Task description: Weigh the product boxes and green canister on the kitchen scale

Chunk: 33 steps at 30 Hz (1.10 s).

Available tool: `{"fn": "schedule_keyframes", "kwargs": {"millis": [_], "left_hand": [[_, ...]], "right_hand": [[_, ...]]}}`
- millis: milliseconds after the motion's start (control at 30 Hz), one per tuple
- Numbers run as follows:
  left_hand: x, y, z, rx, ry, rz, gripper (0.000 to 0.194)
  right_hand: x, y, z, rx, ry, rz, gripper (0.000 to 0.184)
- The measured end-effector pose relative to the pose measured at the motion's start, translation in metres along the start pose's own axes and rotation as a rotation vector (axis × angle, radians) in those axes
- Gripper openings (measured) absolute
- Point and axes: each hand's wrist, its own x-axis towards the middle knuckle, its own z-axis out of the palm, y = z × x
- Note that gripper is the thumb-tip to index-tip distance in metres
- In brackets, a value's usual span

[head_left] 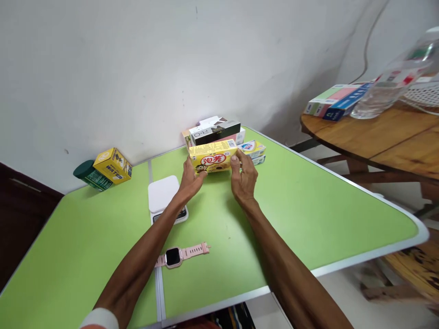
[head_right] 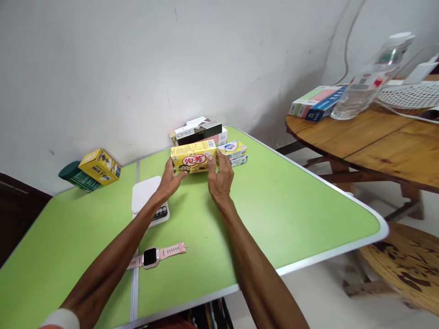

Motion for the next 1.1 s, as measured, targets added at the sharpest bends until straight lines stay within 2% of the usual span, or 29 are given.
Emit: {"fn": "schedule_keyframes", "kwargs": {"millis": [100, 200, 300, 400, 567, 700, 800, 933, 1033, 1100], "left_hand": [[-0.022, 0.017, -0.035, 0.056, 0.049, 0.041, 0.080], [-0.055, 0.025, -0.079, 0.134, 0.131, 0.035, 0.079], [-0.090, 0.019, -0.119, 0.221, 0.248, -0.041, 0.078], [-0.116, 0.003, -0.142, 0.247, 0.309, -0.113, 0.076], [-0.131, -0.021, -0.150, 0.246, 0.302, -0.131, 0.075], [-0.137, -0.043, -0.152, 0.200, 0.324, -0.118, 0.081], [-0.145, -0.070, -0.154, 0.125, 0.408, -0.194, 0.082], [-0.155, -0.102, -0.159, 0.079, 0.507, -0.326, 0.072], [-0.157, -0.111, -0.159, 0.078, 0.524, -0.334, 0.066], [-0.157, -0.111, -0.159, 0.087, 0.513, -0.321, 0.064]], "right_hand": [[-0.011, -0.027, -0.004, 0.074, -0.034, -0.063, 0.054], [-0.031, -0.055, 0.003, 0.178, -0.167, -0.102, 0.051], [-0.056, -0.073, 0.019, 0.282, -0.356, -0.116, 0.052], [-0.074, -0.078, 0.036, 0.320, -0.478, -0.110, 0.055], [-0.088, -0.075, 0.048, 0.335, -0.525, -0.095, 0.053], [-0.088, -0.062, 0.050, 0.266, -0.486, -0.044, 0.053], [-0.086, -0.043, 0.052, 0.162, -0.462, 0.004, 0.061], [-0.086, -0.019, 0.052, 0.091, -0.487, 0.103, 0.070], [-0.087, -0.015, 0.051, 0.145, -0.499, 0.207, 0.070], [-0.087, -0.017, 0.049, 0.162, -0.506, 0.217, 0.069]]}}
